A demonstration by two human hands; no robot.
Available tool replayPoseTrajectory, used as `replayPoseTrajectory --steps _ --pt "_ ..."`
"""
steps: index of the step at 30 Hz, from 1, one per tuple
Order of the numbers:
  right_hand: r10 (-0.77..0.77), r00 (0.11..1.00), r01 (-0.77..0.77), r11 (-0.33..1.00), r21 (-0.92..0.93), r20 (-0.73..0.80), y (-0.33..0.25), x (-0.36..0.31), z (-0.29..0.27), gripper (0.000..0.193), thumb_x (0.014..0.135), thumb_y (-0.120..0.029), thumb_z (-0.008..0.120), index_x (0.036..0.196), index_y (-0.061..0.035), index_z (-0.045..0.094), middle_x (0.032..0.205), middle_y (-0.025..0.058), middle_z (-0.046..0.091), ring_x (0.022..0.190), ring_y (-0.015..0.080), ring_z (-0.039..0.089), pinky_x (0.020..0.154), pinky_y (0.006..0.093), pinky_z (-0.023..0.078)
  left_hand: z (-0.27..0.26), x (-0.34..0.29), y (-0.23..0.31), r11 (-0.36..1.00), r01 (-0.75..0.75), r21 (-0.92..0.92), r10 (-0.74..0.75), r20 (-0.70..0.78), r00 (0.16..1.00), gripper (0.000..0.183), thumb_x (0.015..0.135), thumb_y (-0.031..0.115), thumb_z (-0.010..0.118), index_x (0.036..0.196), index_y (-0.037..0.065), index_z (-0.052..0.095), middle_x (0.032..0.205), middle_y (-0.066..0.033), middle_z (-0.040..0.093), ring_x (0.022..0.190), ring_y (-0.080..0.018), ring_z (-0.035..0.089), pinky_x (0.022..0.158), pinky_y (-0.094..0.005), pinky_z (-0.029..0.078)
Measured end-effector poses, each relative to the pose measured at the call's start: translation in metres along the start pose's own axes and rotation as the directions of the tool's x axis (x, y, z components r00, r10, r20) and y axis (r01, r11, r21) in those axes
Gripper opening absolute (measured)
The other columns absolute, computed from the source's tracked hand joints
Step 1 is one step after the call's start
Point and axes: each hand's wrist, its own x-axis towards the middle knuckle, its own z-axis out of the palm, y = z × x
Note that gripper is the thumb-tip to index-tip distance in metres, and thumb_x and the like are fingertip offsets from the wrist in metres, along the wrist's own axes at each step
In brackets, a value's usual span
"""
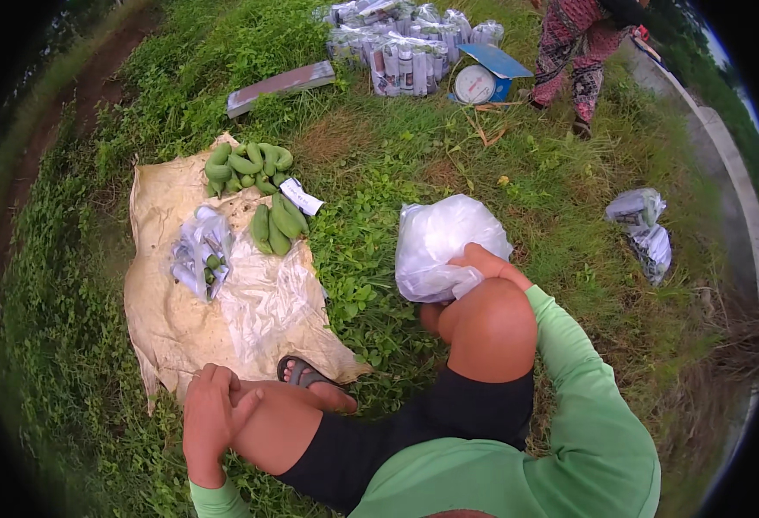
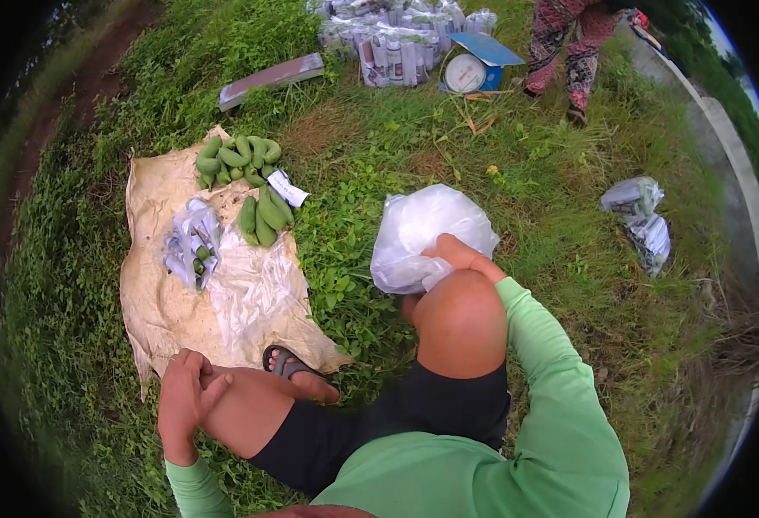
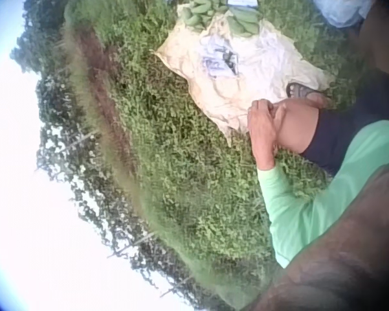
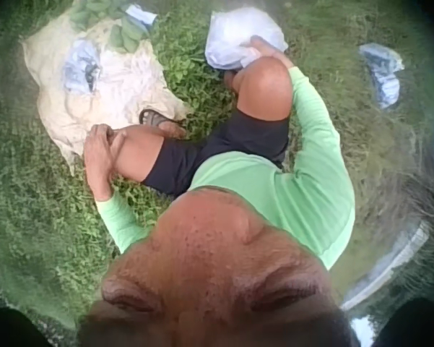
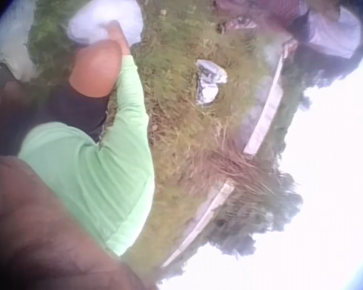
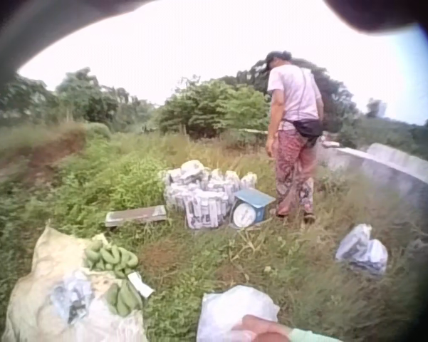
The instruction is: The recorder is packing green mangoes into plastic bags using newspaper for wrapping.
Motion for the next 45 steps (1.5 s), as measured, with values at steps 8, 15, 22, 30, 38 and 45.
replayPoseTrajectory --steps 8,15,22,30,38,45 --pt "-0.095 0.992 0.065 0.948 -0.313 -0.082 -0.002 0.020 0.005 0.040 0.104 -0.032 0.052 0.125 -0.0037 0.071 0.126 0.0102 0.073 0.110 0.0246 0.064 0.101 0.0389 0.048 -0.005 -0.008 -0.009 0.987 0.141 0.075 -0.153 0.194 0.969 0.041 0.078 0.030 0.086 0.080 0.001 0.057 0.081 -0.0176 0.057 0.078 -0.0405 0.056 0.072 -0.0486 0.047" --pt "-0.104 0.990 0.062 0.928 -0.366 -0.095 -0.010 0.022 0.007 0.037 0.113 -0.029 0.047 0.127 -0.0006 0.066 0.136 0.0115 0.071 0.126 0.0193 0.063 0.113 0.0366 0.045 -0.008 -0.004 -0.008 0.994 0.090 0.068 -0.098 0.133 0.986 0.037 0.078 0.027 0.087 0.082 0.001 0.062 0.086 -0.0168 0.064 0.085 -0.0394 0.063 0.074 -0.0496 0.049" --pt "-0.123 0.992 0.112 0.969 -0.222 -0.036 0.005 0.002 0.024 0.061 0.106 -0.039 0.034 0.142 0.0008 0.062 0.140 0.0128 0.068 0.127 0.0287 0.060 0.113 0.0371 0.042 -0.025 -0.003 0.009 0.984 0.176 -0.011 -0.173 0.153 0.973 0.031 0.079 0.022 0.087 0.079 0.000 0.065 0.079 -0.0171 0.065 0.074 -0.0380 0.064 0.068 -0.0474 0.049" --pt "-0.159 0.987 0.158 0.986 -0.055 -0.025 0.000 0.001 0.031 0.059 0.107 -0.036 0.032 0.141 0.0017 0.062 0.140 0.0140 0.068 0.125 0.0292 0.060 0.113 0.0385 0.041 -0.036 0.026 0.036 0.977 -0.194 -0.086 0.139 -0.433 0.891 0.023 0.082 0.006 0.086 0.084 0.003 0.063 0.080 -0.0118 0.065 0.072 -0.0324 0.063 0.065 -0.0424 0.048" --pt "-0.229 0.958 0.030 0.681 -0.732 -0.174 -0.003 -0.002 0.031 0.054 0.104 -0.035 0.061 0.146 -0.0008 0.058 0.138 0.0157 0.069 0.123 0.0281 0.066 0.110 0.0436 0.049 -0.033 0.070 0.073 0.910 -0.414 0.003 0.356 -0.514 0.780 0.022 0.083 0.003 0.086 0.087 0.004 0.064 0.082 -0.0111 0.065 0.073 -0.0294 0.060 0.066 -0.0389 0.048" --pt "-0.214 0.977 -0.013 -0.089 -0.996 0.007 -0.029 0.046 0.004 0.056 0.098 -0.039 0.063 0.129 0.0068 0.071 0.132 0.0256 0.072 0.124 0.0368 0.068 0.103 0.0415 0.051 -0.023 0.054 0.081 0.687 -0.726 0.020 0.449 -0.797 0.403 0.019 0.092 0.007 0.076 0.105 0.006 0.062 0.080 -0.0078 0.060 0.071 -0.0241 0.058 0.062 -0.0385 0.047"
